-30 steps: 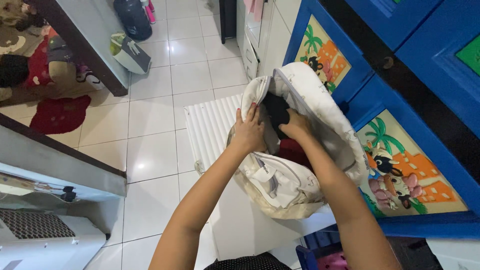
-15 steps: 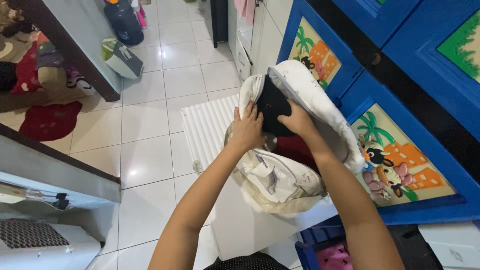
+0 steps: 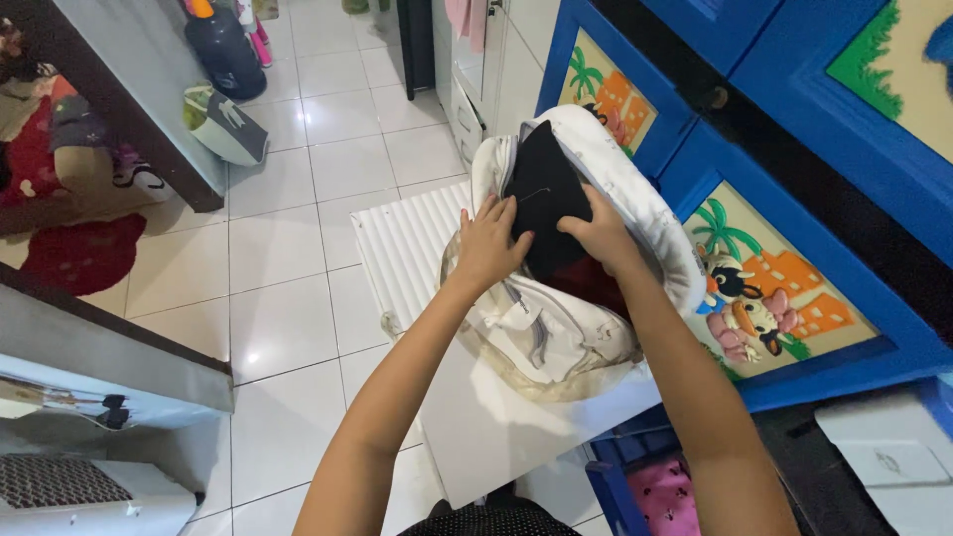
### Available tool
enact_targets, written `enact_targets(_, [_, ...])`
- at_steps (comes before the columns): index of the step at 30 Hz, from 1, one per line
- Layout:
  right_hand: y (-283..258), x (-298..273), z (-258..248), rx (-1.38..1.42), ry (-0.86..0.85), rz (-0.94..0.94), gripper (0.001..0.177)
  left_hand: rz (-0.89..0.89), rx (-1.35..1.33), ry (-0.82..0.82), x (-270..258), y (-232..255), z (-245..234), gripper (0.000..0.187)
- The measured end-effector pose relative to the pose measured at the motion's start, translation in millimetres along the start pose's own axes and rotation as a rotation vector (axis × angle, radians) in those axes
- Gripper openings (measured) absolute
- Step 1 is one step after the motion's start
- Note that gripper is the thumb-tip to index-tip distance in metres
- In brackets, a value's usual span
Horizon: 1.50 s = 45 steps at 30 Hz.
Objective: Remove clothes from a white bag and place them into a drawer.
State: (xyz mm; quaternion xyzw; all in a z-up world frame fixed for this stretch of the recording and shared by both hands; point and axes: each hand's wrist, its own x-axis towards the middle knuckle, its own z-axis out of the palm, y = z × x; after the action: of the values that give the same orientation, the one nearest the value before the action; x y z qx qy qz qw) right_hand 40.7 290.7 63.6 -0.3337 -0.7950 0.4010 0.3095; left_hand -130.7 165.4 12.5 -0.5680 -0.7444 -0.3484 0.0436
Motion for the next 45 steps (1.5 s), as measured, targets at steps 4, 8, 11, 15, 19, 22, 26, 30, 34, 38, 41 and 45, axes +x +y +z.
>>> enact_targets(4, [10.8, -4.4, -4.3, 0.108, 0.017, -0.101, 0.077, 0.011, -0.084, 0.032, -7.4, 9.5, -11.9, 0.072])
enact_targets(8, [-36.6, -25.8, -13.2, 0.399, -0.078, -0.033, 0.065, -0.03, -0.272, 0.025, -15.4, 26.5, -33.0, 0.075])
enact_targets(11, [-57.7, -37.9, -17.3, 0.484, -0.065, -0.018, 0.064, -0.063, -0.505, 0.009, -19.1, 31.6, -38.3, 0.077])
enact_targets(15, [-86.3, -55.9, -19.7, 0.582, -0.057, 0.006, 0.062, -0.096, -0.788, 0.03, -23.7, 40.4, -46.9, 0.084])
enact_targets(19, [-96.7, -65.8, -18.6, 0.564, -0.036, 0.017, 0.062, -0.118, -0.934, -0.027, -28.4, 42.7, -46.8, 0.083])
enact_targets(22, [-109.2, -74.8, -18.2, 0.617, -0.032, -0.014, 0.063, -0.131, -1.105, -0.072, -32.7, 51.5, -59.4, 0.084])
enact_targets(26, [-132.3, -91.2, -16.1, 0.741, -0.025, 0.068, 0.067, -0.189, -1.283, -0.122, -36.3, 54.6, -64.7, 0.08])
enact_targets(30, [-135.7, -105.2, -10.1, 0.834, -0.028, 0.141, 0.07, -0.245, -1.596, -0.217, -52.5, 64.5, -94.3, 0.079])
enact_targets(34, [-128.5, -123.4, -3.8, 0.86, -0.066, 0.046, 0.076, -0.299, -1.711, -0.281, -68.8, 67.0, -115.8, 0.079])
enact_targets(38, [-121.4, -142.1, 2.7, 0.882, -0.076, 0.108, 0.075, -0.416, -1.786, -0.344, -86.2, 58.5, -115.7, 0.078])
enact_targets(41, [-122.8, -157.6, 9.8, 0.849, -0.032, 0.24, 0.077, -0.416, -1.884, -0.375, -100.0, 43.5, -98.5, 0.075])
enact_targets(45, [-109.4, -175.2, 20.1, 0.909, -0.049, 0.255, 0.077, -0.577, -1.975, -0.415, -116.0, 26.2, -75.7, 0.076])
